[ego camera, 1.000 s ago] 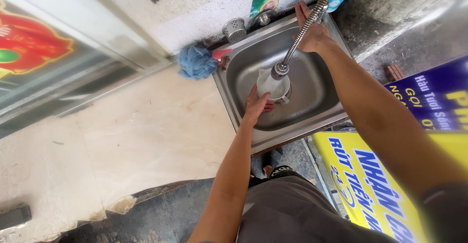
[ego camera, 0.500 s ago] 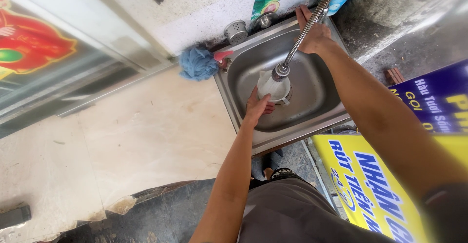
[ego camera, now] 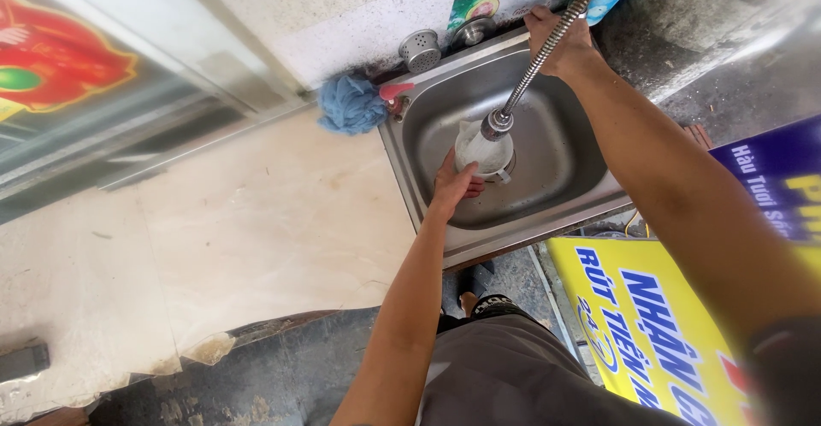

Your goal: Repeatedly fill a measuring pitcher with water from a sink and pour it into a large pot on an induction cooktop.

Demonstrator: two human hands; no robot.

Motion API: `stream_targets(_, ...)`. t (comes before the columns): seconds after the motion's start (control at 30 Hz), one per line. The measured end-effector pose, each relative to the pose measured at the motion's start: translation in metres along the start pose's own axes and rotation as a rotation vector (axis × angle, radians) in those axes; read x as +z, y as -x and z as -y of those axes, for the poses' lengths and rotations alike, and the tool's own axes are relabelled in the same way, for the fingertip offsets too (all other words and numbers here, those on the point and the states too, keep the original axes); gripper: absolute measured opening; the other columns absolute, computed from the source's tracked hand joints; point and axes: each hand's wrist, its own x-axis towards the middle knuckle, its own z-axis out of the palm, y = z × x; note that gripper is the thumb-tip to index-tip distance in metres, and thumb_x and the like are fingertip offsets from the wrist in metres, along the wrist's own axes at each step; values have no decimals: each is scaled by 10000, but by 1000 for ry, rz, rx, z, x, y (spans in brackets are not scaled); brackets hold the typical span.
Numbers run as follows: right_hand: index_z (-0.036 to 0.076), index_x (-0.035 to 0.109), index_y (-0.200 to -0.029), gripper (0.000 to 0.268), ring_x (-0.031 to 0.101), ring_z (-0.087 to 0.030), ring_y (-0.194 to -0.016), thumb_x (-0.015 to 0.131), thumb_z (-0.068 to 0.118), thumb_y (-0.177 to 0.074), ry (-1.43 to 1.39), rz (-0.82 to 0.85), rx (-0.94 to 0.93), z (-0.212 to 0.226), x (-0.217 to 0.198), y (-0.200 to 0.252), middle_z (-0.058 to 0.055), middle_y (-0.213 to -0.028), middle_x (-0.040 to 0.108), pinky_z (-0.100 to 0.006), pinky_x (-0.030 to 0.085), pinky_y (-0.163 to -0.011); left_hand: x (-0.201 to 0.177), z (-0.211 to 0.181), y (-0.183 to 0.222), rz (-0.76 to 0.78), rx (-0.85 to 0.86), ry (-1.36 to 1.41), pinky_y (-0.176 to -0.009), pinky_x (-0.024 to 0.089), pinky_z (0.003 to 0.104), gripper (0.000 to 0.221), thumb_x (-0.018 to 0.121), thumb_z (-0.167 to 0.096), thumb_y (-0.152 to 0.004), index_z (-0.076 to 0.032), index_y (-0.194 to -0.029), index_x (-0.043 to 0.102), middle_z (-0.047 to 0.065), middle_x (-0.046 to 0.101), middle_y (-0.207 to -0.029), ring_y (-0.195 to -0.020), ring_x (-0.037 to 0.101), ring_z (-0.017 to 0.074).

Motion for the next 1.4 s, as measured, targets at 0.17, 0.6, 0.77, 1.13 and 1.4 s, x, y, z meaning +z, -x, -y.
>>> stream_targets(0.17, 46, 480, -1501, 536, 613, -296, -1272, 567, 144, -981, -62, 59, 49, 5, -6, 2, -111, -1540, 474, -492, 527, -1004, -1, 0, 2, 4, 14, -14, -633, 641, 328, 789, 626, -209, -973, -255, -1641, 209, 167, 753, -906, -734, 749, 209)
stream_targets(0.6, 33, 511, -1450, 487, 597, -334, -1251, 539, 204, -995, -169, -30, 68, 6, -4, 9, -123, -1509, 478, -463, 515, -1004, 1, -1, 1, -19, -9, -28, -615, 638, 329, 796, 629, -212, -972, -263, -1641, 201, 172, 757, -896, -710, 748, 214)
stream_targets(0.77, 35, 533, -1426, 478, 602, -344, -1230, 557, 214, -983, -176, -68, 52, 0, 9, -2, -127, -1506, 483, -468, 514, -995, 2, 1, 2, -30, 1, -26, -603, 635, 332, 793, 638, -218, -960, -270, -1636, 225, 170, 754, -888, -701, 748, 210)
stream_targets(1.13, 21, 565, -1414, 413, 675, -375, -1107, 539, 165, -1028, -254, -123, 113, 1, -32, 43, -145, -1472, 529, -495, 569, -913, 1, -6, 7, -23, -12, -46, -632, 642, 336, 745, 597, -208, -975, -266, -1627, 241, 160, 755, -905, -739, 752, 213)
stream_targets(1.4, 60, 409, -1571, 656, 650, -452, -1077, 613, 260, -980, -473, -251, 134, 20, -6, 129, -175, -1559, 442, -553, 541, -839, 7, 13, -1, -89, 46, 86, -591, 648, 333, 671, 515, -81, -966, -184, -1599, 318, 184, 749, -935, -675, 751, 233)
